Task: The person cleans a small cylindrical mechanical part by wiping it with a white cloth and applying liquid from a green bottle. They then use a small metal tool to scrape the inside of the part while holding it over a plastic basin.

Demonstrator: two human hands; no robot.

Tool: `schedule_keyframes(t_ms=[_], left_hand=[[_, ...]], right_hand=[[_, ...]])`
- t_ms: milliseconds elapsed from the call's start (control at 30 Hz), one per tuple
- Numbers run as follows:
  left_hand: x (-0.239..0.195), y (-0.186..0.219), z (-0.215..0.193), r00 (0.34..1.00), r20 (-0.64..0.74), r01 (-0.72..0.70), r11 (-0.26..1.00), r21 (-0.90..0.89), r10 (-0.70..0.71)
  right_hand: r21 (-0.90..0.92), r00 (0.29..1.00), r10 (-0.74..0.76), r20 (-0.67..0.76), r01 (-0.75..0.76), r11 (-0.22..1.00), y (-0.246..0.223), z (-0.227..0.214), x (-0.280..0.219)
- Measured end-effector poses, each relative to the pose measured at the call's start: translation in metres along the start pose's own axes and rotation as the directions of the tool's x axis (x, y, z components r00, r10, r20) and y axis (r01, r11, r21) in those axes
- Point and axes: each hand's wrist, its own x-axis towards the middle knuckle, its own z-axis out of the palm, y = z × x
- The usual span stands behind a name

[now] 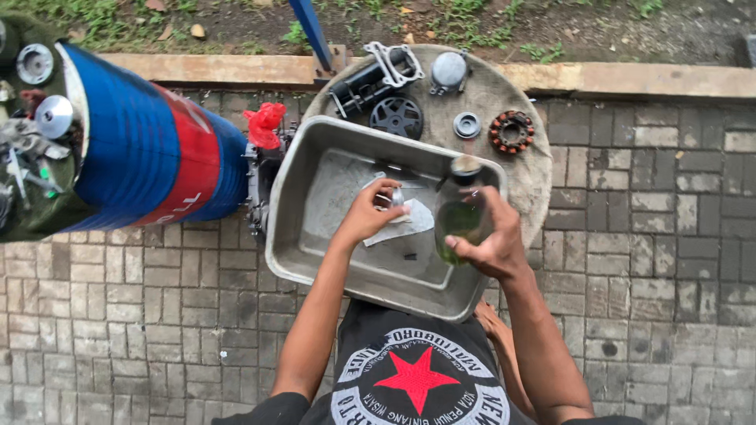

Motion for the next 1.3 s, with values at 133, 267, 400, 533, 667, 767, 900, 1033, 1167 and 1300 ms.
schedule_keyframes(t_ms=[133,267,400,533,667,767,900,1033,1167,1300], left_hand=[[-0.018,-0.011,-0.017,0.996,-0.017,-0.076,0.767,-0.637,0.084],[-0.032,-0.021,-0.03,0.981,-0.002,-0.101,0.503,-0.858,0.194],[-0.03,-0.036,-0.036,0.968,-0.064,-0.172,0.461,-0.87,0.241],[-0.041,-0.002,-0.031,0.958,-0.089,-0.213,0.465,-0.859,0.274],[-0.045,0.015,-0.028,0.956,-0.077,-0.201,0.44,-0.875,0.283],[-0.04,0.009,-0.025,0.967,-0.058,-0.164,0.433,-0.887,0.247],[-0.033,-0.004,-0.024,0.987,-0.056,-0.123,0.466,-0.876,0.154],[-0.028,-0.005,-0.018,0.988,-0.087,-0.14,0.527,-0.838,0.124],[-0.016,-0.004,-0.007,0.997,-0.023,-0.062,0.556,-0.829,0.077],[-0.009,-0.004,0.003,0.999,0.034,0.028,0.576,-0.817,0.0]], right_hand=[[0.045,0.978,-0.015,0.21,0.006,0.999,-0.012,0.017,0.004],[0.019,0.877,0.059,0.477,-0.077,0.997,-0.029,0.029,0.002],[-0.129,0.71,0.221,0.668,-0.181,0.975,-0.059,0.029,0.007],[-0.194,0.662,0.29,0.691,-0.217,0.957,-0.062,0.026,0.004],[-0.226,0.643,0.334,0.689,-0.247,0.942,-0.064,0.019,-0.001],[-0.259,0.632,0.38,0.675,-0.279,0.925,-0.055,0.016,-0.006],[-0.275,0.632,0.415,0.655,-0.313,0.909,-0.051,0.013,-0.009],[-0.246,0.669,0.409,0.62,-0.33,0.912,-0.043,0.006,-0.018],[-0.092,0.861,0.272,0.43,-0.258,0.962,-0.051,-0.014,-0.023],[-0.081,0.987,0.132,0.091,-0.125,0.989,0.015,-0.047,-0.069]])
